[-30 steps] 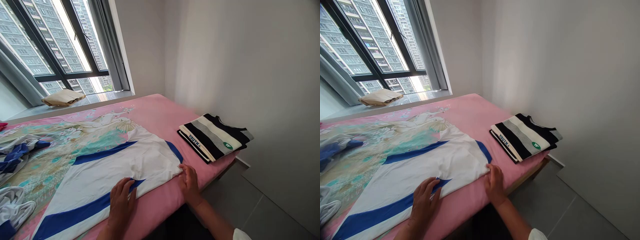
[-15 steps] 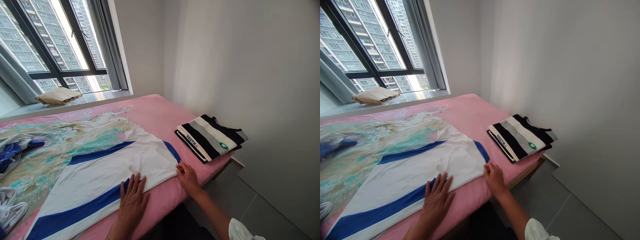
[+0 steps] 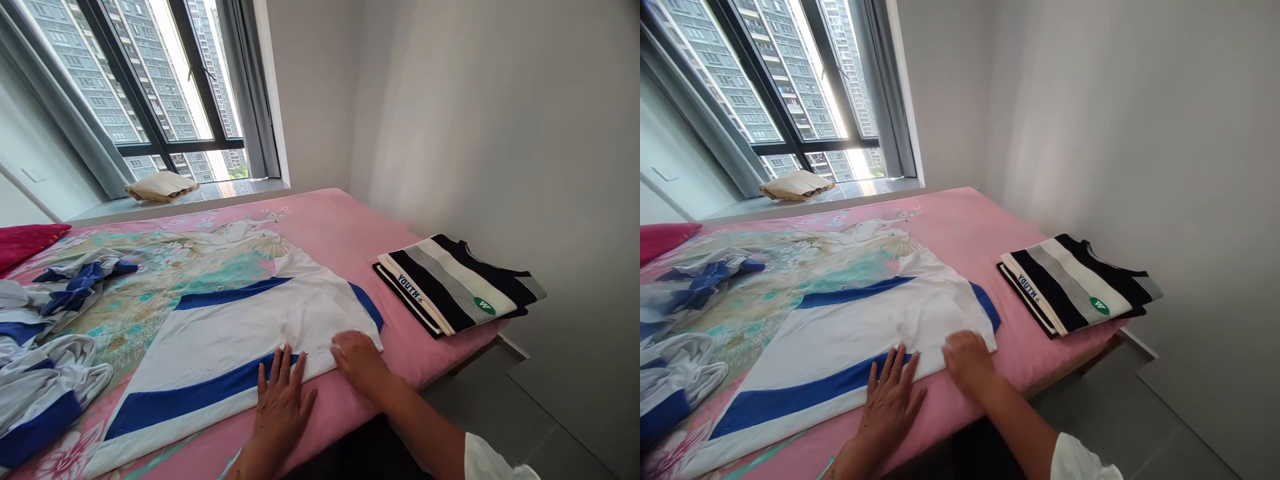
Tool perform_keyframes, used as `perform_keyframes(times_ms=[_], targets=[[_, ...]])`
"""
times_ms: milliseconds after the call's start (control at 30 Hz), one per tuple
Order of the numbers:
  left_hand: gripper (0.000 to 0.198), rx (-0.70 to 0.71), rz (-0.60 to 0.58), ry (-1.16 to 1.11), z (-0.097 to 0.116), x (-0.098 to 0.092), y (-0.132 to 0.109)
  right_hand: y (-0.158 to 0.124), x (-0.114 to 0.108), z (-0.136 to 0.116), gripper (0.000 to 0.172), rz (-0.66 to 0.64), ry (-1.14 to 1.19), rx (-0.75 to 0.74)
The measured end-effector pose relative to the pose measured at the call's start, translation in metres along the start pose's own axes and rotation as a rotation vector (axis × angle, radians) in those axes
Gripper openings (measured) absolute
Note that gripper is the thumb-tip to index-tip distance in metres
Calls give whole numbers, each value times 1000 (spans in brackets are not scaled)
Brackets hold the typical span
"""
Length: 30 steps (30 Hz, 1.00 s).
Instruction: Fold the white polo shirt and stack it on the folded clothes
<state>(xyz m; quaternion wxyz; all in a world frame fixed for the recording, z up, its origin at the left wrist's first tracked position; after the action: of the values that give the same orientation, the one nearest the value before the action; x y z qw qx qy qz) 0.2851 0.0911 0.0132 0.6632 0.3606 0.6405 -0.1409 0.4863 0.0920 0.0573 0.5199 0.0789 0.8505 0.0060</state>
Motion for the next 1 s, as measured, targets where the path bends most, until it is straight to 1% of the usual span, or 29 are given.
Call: perform_keyframes(times_ms=[67,133,200,267,367,433,500,633,700,733,767,833,933,1000], targets=[[58,5,19,1,1,-1,-1,25,-6,-3,30,43,57,73],[58,8,37,5,1,-2,-3,56,-7,-2,33,52,80,159],[59,14,48,12,1,-2,-5,88,0,3,37,26,86,248],[59,18,54,24,1,-3,-7,117,10,9,36,-17,103,317],[59,21,61,42,1,-3,-9,144,19,14,26,-81,145,339],[59,20,66,48,1,-4,-10,149,18,13,19,-81,181,306],[60,15,75,49,1,-4,-10,145,14,12,16,-23,219,252],[62,5,79,35,2,-5,-11,125,6,9,23,134,239,178],[63,4,67,26,2,-5,-12,116,4,2,26,192,217,142],[64,3,60,22,2,-5,-12,113,3,-5,28,206,207,99],[64,0,56,19,2,-5,-12,111,4,-14,28,201,198,36],[66,-3,56,14,3,-5,-12,110,9,-38,30,137,180,-125],[65,-9,78,5,3,-6,-12,115,22,-75,48,-20,132,-326],[65,-13,91,-3,3,-7,-13,123,33,-92,57,-117,88,-387]])
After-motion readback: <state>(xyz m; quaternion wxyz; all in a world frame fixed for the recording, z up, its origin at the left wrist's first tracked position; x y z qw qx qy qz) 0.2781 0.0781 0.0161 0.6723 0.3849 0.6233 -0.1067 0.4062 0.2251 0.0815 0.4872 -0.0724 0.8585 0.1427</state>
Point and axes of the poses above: each hand's wrist, its own y-axis towards the middle knuckle, its own x-axis out of the palm, z = x × y, the point moved 2 cm from there along y, towards the middle knuckle, and after that the axes turned 11 degrees about x, right-handed, at the moved point
